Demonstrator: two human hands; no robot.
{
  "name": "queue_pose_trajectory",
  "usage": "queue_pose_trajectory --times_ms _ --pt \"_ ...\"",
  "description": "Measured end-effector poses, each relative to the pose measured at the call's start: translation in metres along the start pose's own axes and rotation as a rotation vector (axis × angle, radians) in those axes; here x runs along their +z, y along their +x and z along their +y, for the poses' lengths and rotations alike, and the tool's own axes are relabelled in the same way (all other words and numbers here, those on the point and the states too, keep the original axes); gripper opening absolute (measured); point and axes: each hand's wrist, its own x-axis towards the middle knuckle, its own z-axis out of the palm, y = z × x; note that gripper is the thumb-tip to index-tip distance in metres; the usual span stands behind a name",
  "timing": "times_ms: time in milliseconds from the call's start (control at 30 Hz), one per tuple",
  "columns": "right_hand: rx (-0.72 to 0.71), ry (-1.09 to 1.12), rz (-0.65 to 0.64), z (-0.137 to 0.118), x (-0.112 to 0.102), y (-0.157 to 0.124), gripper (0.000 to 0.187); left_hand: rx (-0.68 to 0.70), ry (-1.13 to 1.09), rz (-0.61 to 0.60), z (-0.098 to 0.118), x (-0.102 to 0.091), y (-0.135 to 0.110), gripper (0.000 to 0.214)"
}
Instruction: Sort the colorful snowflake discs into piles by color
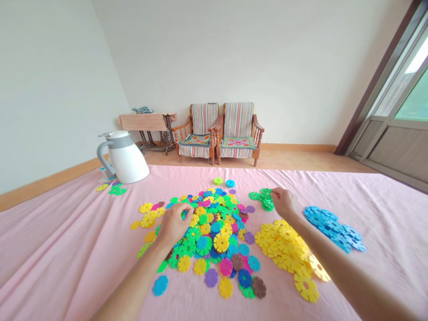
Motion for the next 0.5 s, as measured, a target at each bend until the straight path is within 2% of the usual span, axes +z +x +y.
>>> queue_pose_trajectory --times_ms 100,200,300,500 --pt "0.026 0.022 0.028 0.011 0.002 0.002 0.028 -0.001 0.01 0.001 -0.001 0.0 0.0 0.017" --pt "-0.074 0.08 0.021 -0.002 0.005 -0.012 0.03 0.0 0.019 -0.001 0.0 0.0 -0.001 0.017" --pt "-0.26 0.159 -0.053 -0.036 0.005 -0.042 0.022 -0.001 0.024 -0.003 0.001 -0.001 -0.001 0.016" --pt "-0.634 0.253 -0.306 -0.11 -0.006 -0.113 0.011 -0.017 0.033 -0.007 0.001 -0.001 -0.001 0.015"
